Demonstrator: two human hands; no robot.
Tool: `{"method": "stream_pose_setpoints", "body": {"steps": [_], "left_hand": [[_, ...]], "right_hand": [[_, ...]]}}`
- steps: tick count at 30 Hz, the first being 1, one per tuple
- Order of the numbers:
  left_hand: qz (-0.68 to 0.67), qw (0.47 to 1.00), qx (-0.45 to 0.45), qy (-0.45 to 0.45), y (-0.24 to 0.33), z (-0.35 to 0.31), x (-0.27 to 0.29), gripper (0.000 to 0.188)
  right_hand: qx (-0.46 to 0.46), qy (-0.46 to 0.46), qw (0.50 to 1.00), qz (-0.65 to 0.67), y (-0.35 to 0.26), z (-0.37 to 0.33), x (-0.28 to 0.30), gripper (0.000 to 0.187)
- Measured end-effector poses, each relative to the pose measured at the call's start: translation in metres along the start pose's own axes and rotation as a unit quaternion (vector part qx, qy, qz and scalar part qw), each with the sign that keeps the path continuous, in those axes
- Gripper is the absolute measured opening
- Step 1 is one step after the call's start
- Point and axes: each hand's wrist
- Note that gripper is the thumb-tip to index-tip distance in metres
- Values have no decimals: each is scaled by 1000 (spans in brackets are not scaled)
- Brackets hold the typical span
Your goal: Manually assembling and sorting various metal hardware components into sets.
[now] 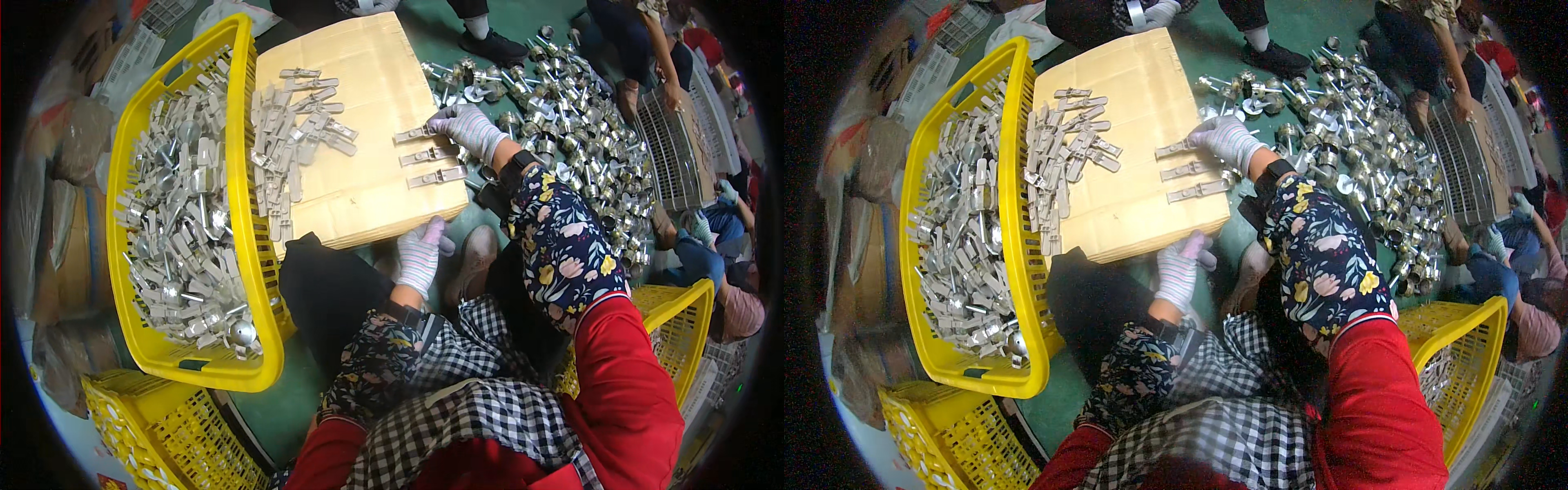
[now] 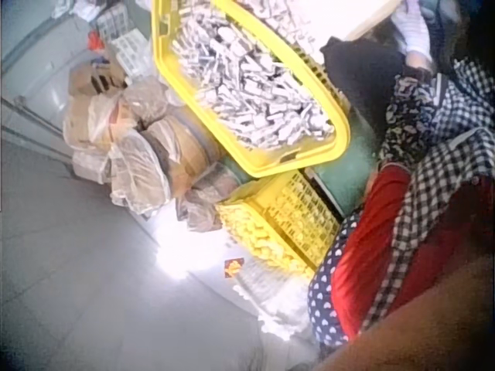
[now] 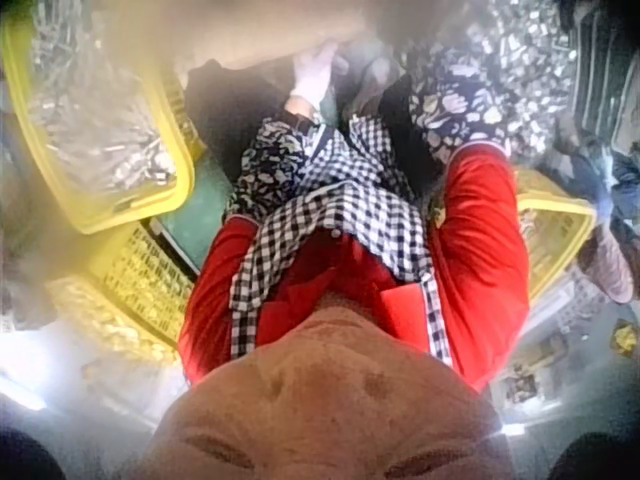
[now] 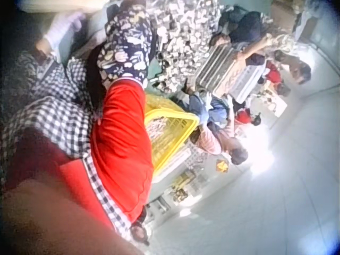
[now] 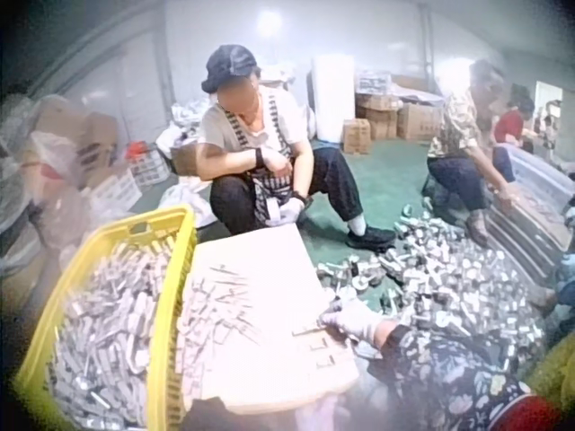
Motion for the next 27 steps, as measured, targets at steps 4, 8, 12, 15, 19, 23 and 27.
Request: {"method": "stream_pose_setpoints", "body": {"steps": [4, 8, 12, 15, 19, 23, 27], "left_hand": [[-4, 1000, -3, 0, 4, -1, -1, 34], [-6, 1000, -1, -5, 3, 0, 1, 34], [5, 1000, -1, -3, 4, -1, 0, 35], [5, 1000, -1, -6, 2, -1, -3, 35], [17, 1000, 5, 2, 3, -3, -2, 34], [19, 1000, -21, 13, 9, -4, 0, 33], [-13, 1000, -4, 10, 6, 0, 6, 30]], "right_hand": [[-3, -2, 1000, 15, 1, 3, -1, 20], [-16, -10, 999, 26, 2, 6, -2, 27], [-18, -16, 1000, -12, 1, 4, 0, 36], [-21, -9, 1000, -16, 4, 3, 1, 35], [-8, 21, 993, -114, -9, -3, 0, 37], [-50, 53, 944, -323, -40, -18, -4, 46], [-30, 41, 924, -378, -44, -18, -5, 45]]}}
Point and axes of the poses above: each hand's wrist, its own z-axis towards the middle knuckle, its own x-axis out of the back of the hand, y = z × x, and after that the axes turned 3 degrees about -z, right-handed
